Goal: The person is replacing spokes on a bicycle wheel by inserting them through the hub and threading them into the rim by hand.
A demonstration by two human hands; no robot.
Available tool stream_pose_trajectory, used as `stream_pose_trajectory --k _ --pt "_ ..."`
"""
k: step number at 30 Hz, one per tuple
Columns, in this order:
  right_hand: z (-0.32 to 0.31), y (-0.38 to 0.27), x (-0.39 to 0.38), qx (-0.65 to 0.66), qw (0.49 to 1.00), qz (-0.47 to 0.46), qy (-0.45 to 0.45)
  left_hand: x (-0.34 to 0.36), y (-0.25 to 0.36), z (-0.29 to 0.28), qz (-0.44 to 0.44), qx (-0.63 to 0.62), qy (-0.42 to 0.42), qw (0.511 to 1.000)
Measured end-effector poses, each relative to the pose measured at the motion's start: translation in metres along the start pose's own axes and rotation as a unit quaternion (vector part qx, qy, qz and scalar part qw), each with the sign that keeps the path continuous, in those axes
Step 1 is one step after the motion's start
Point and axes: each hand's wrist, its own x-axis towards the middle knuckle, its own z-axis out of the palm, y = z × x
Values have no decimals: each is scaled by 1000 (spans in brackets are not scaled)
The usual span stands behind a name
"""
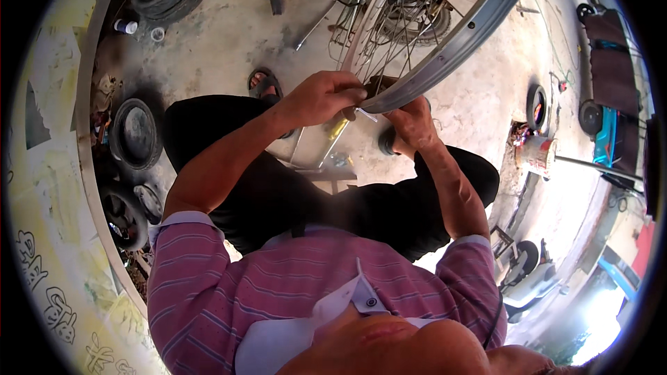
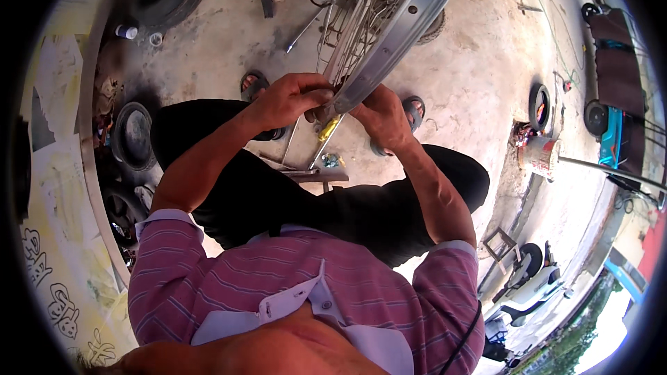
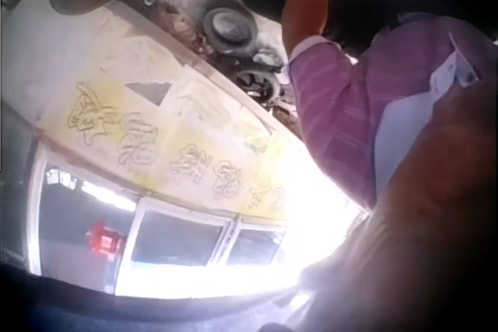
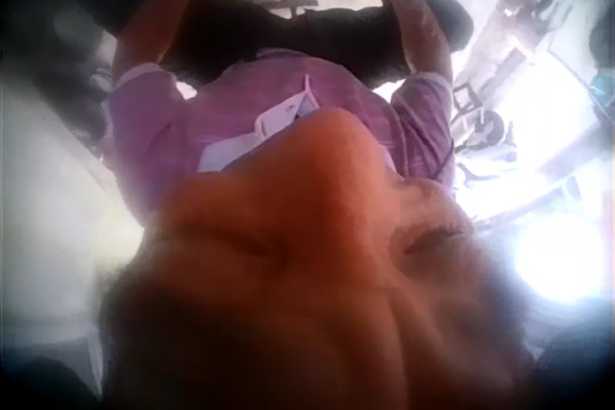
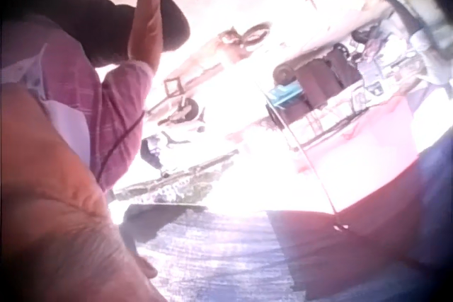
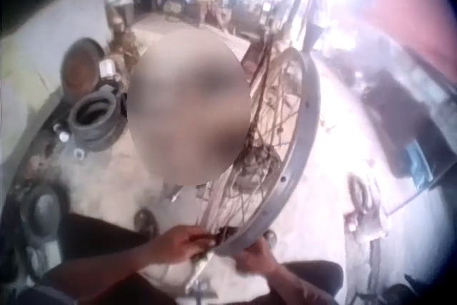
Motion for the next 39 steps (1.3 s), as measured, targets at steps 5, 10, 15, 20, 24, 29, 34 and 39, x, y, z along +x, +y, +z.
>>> stream_pose_trajectory --k 5,10,15,20,24,29,34,39 --pt "-5 3 1 -5 1000 -21 19 -7 -5 -2 31 -48 -31 998" --pt "-6 15 3 -82 994 -47 49 -18 -3 12 118 210 33 970" --pt "-11 52 8 2 991 -42 129 -8 -10 23 188 273 109 937" --pt "4 35 20 -102 980 -5 169 -10 -5 25 218 321 162 907" --pt "2 18 20 -247 963 -50 91 -9 0 25 249 370 142 884" --pt "8 20 14 -194 972 -52 119 -3 -7 29 263 388 128 874" --pt "14 9 12 58 986 76 140 -3 0 35 220 341 139 903" --pt "2 2 6 180 980 55 66 -3 -2 31 169 298 137 929"
